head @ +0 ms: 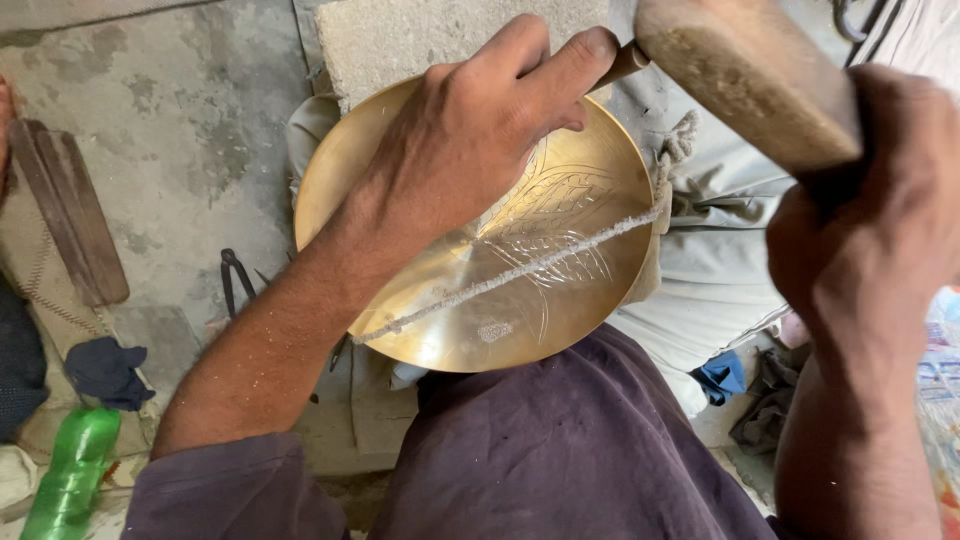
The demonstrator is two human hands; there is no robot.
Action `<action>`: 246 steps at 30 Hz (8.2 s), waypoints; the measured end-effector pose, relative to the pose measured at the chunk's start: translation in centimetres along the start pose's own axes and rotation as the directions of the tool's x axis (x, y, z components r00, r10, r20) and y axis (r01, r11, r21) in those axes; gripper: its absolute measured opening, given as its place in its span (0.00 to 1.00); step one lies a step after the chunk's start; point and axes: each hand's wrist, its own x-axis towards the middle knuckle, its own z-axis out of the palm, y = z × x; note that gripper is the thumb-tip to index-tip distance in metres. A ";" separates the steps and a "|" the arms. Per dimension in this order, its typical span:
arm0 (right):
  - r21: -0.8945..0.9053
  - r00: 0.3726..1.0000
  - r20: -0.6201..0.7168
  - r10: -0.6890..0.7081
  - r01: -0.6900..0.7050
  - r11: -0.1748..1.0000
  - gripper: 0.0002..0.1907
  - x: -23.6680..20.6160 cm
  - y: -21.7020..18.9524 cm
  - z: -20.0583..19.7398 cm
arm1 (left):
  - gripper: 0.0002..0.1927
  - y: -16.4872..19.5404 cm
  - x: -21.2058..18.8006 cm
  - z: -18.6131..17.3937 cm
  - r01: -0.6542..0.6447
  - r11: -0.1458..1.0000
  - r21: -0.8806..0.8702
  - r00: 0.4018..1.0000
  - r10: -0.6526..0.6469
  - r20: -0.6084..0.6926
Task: The person sits on the floor with a brass plate on their lap and engraves a decorative pattern into it, holding a chisel-like punch against the metal and striking it with a wooden mallet. They reposition the punch repeatedly to work across the leaf design on the plate surface.
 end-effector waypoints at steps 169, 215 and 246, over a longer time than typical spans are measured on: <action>-0.194 0.991 0.097 0.096 -0.076 0.978 0.32 3.0 -5.0 -4.8 | 0.15 1.6 0.8 0.6 0.156 0.985 -0.074 0.986 -0.151 0.071; -0.027 0.954 -0.016 0.300 -0.300 0.953 0.32 -3.7 -4.9 -1.1 | 0.17 0.8 1.2 0.0 -0.050 0.996 -0.068 0.993 0.057 0.099; -0.483 0.975 0.149 -0.165 0.217 0.848 0.28 9.7 -8.6 -3.9 | 0.21 1.0 -2.8 2.8 0.270 0.963 0.000 0.910 -0.255 -0.327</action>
